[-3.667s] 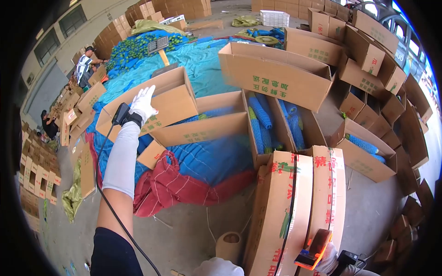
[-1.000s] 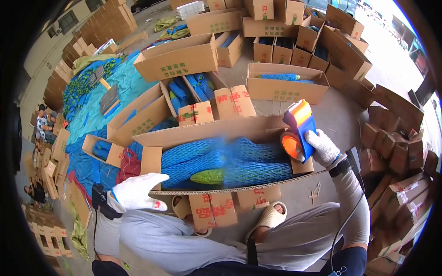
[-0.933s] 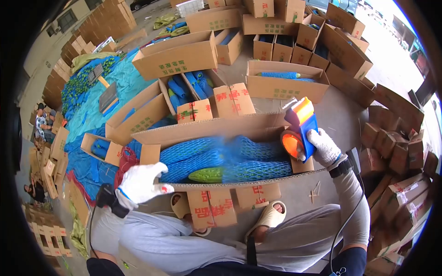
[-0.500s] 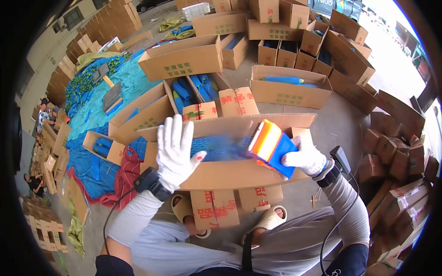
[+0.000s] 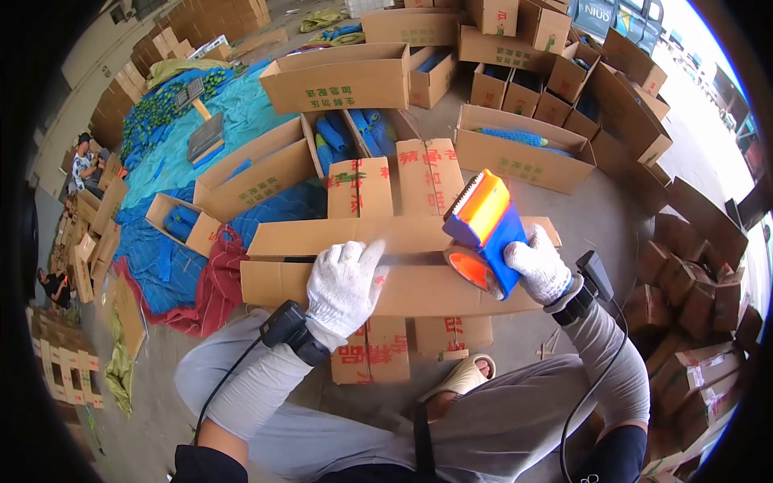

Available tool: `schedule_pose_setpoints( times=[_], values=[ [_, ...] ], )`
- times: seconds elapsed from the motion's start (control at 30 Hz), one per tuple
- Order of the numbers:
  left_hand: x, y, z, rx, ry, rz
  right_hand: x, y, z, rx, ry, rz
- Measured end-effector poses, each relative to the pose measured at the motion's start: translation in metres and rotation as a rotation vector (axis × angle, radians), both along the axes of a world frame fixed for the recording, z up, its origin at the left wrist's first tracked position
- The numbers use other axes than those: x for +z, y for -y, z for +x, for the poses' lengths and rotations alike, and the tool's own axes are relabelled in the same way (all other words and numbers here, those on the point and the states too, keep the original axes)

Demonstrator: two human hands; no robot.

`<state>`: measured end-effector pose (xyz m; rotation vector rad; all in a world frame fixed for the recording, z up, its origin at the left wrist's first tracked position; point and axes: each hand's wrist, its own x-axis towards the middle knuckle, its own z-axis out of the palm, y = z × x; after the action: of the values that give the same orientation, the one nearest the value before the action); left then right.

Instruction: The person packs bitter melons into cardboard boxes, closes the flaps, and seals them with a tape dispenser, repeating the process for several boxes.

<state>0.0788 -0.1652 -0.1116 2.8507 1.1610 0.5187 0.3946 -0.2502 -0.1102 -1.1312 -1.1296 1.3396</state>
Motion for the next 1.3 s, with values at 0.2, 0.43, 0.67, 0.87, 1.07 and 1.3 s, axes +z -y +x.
schedule_pose_setpoints(
  times=[0.2,0.43,0.67,0.87,1.07,1.3],
  values=[
    [0.007,-0.015,0.016,-0.061,-0.051,0.097,0.076,-0.047,-0.016,0.224,0.131,-0.098],
    [-0.007,-0.028,0.008,-0.032,0.072,-0.061,0.042,-0.093,-0.024,0.293,0.330,-0.321],
    [-0.008,-0.024,0.010,0.103,0.259,0.091,0.071,-0.097,-0.040,0.377,0.566,-0.301],
    [0.000,0.011,0.009,0.139,1.866,-1.338,0.065,-0.094,-0.037,0.349,0.734,-0.252],
    [0.015,0.024,0.046,-0.366,2.119,-1.736,0.072,-0.087,-0.046,0.350,0.737,-0.207],
    [-0.001,0.005,0.064,0.161,2.004,-1.385,0.069,-0.088,-0.044,0.315,0.797,-0.246]
  ],
)
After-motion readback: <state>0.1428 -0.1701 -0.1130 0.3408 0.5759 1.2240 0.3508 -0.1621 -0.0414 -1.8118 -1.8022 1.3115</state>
